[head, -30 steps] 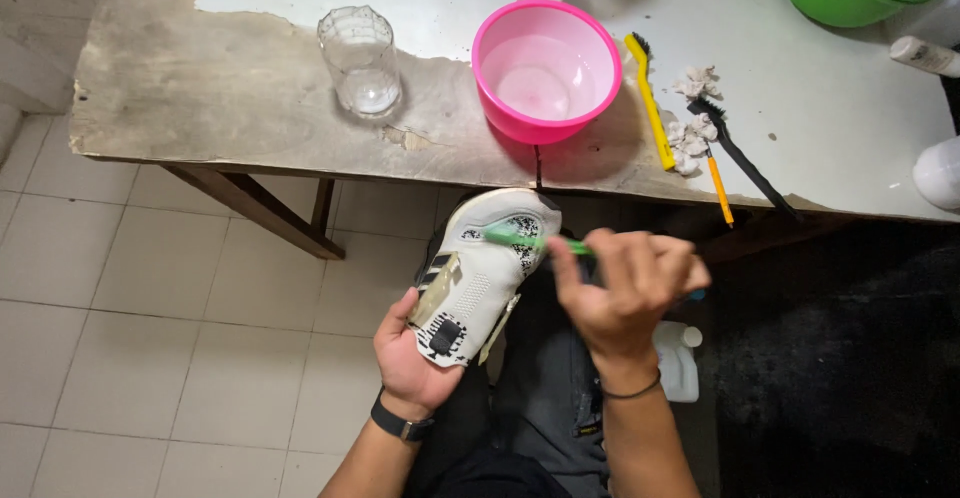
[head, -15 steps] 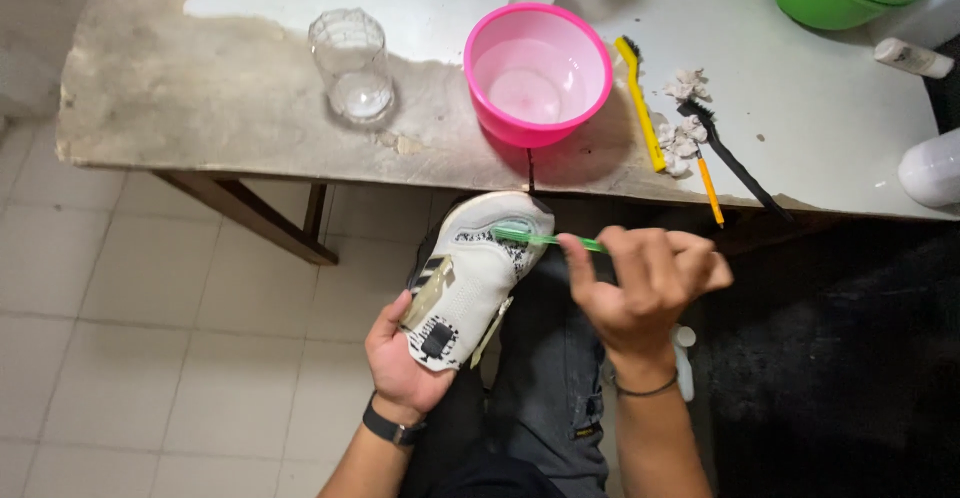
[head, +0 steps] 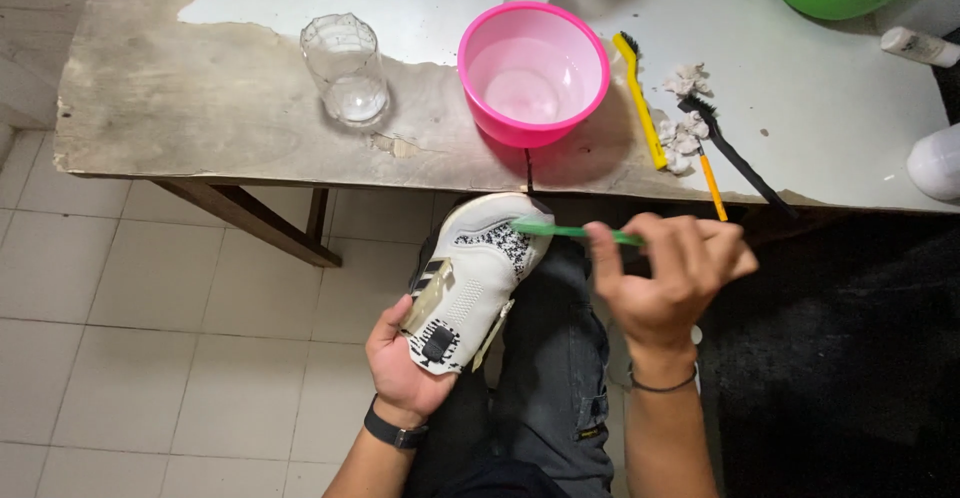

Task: The person scrubs a white sneaker with a green toothbrush, repeatedly dipping the brush into a pink bucket of water. They focus on the upper and side panels, rotating the shoe to access different areas.

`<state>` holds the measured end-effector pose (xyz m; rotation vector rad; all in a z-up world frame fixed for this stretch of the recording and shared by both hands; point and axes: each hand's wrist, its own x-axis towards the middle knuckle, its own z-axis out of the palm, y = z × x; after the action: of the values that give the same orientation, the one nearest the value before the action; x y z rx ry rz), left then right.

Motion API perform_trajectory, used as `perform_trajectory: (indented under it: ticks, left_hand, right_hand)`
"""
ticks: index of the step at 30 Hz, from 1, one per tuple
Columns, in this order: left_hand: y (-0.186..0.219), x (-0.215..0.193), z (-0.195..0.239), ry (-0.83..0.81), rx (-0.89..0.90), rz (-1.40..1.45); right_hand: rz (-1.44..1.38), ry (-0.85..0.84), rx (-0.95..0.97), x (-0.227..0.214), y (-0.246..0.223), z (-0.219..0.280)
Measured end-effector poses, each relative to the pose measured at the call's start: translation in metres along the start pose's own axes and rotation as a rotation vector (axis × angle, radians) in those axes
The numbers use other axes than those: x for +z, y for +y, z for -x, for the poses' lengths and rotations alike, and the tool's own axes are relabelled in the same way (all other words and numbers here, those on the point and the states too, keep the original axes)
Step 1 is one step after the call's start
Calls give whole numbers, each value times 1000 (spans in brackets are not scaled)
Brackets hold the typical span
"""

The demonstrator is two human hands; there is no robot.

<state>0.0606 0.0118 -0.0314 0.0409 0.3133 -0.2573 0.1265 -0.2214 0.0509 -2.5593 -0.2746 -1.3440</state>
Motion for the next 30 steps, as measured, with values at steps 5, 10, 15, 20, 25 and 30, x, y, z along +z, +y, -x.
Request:
perform_trajectory:
  ticks: [5,10,15,20,25,30]
  left_hand:
    - [-2,-2,0,52,18,3]
    - [-3,-4,2,9,16,14]
    - [-1,-1,-1,57,17,9]
    - [-1,1,-1,90,27,26]
    - [-1,5,3,78,20,41]
    - [-1,8,3,129,19,11]
  right_hand:
    - [-5,3,-2,-2,-5,0]
    - [-13,38,39,-3,-1,-3]
    - [23,34,-49,-4,10,-18]
    - [-1,62,-62,-21,25,-76]
    - [111,-144,-172,11,19,-138]
    - [338,-305,-310,50,15,-159]
